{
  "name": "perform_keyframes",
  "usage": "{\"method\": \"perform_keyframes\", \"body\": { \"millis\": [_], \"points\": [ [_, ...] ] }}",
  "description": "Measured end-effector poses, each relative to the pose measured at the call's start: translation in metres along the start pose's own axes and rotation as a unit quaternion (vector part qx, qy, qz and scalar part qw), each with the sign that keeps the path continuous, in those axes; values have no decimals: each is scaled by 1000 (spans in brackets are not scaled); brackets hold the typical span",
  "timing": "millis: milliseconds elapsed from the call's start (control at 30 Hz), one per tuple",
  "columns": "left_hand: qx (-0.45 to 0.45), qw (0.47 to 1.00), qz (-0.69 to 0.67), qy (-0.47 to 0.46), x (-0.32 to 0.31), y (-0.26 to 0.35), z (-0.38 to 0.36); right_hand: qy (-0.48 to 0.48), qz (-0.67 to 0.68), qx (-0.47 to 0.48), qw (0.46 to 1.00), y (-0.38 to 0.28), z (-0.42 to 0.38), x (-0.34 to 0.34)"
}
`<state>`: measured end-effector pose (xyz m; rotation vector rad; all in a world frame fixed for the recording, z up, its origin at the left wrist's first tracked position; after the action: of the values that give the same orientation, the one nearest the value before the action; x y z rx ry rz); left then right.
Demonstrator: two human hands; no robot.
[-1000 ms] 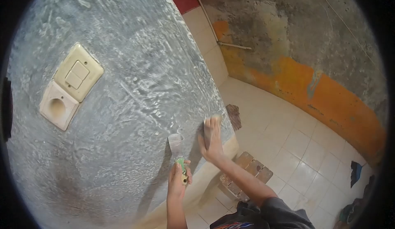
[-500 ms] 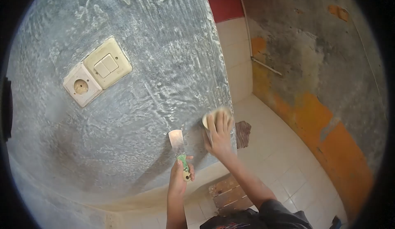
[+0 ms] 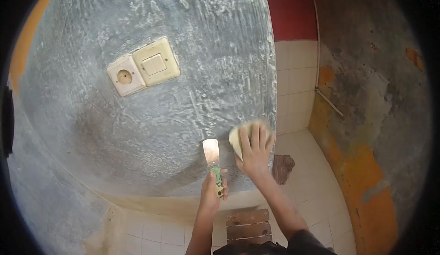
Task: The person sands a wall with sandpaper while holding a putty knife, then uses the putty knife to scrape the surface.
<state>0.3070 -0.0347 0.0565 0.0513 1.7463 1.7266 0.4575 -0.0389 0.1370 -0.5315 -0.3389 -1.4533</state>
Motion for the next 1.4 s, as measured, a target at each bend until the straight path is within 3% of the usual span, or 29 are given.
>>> {"method": "perform_keyframes", "body": {
  "millis": [67,100,167,233,300,433,533,600,733,900,1033,1100,1200,1267,1400],
  "points": [
    [-14,999,34,27,4,4,-2,-147,21,-21,989,2,-39,-37],
    [-21,999,35,33,4,7,-3,-144,26,-14,989,-2,-31,-34],
    [-30,994,93,47,4,17,-2,-28,16,-5,999,-6,8,4],
    [-44,994,86,53,0,25,-3,-19,20,3,1000,-8,65,42],
    [-56,994,80,56,0,31,-3,68,21,28,997,-14,98,76],
    [-72,992,73,70,6,25,-5,55,12,19,998,-20,67,44],
    [-67,991,85,79,14,15,-12,-12,57,13,998,-24,-5,-6],
    [-53,991,89,81,19,11,-13,-111,50,-8,993,-24,-22,-28],
    [-48,992,110,39,19,11,-16,29,25,-3,999,-29,75,50],
    [-45,996,62,39,28,10,-27,94,-20,0,995,-45,91,49],
    [-12,998,32,59,50,18,-39,-43,3,4,999,-75,2,-27],
    [-8,998,33,52,62,29,-42,-84,4,5,996,-85,10,-33],
    [3,998,-6,66,89,41,-50,-31,1,31,999,-112,89,17],
    [-2,998,-23,57,106,54,-53,91,9,39,995,-129,124,48],
    [-17,997,-72,19,141,82,-53,111,9,-6,994,-175,98,6]
  ]
}}
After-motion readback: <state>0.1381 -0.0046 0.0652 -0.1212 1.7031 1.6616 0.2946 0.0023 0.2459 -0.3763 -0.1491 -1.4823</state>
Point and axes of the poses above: each hand's wrist, its own z-axis towards the middle knuckle, its own x-axis out of the back of the hand, y = z × x, the point moved 8 cm from there along z, towards the middle knuckle, and after that the axes turned 6 degrees about -y, right-handed, at the moved point
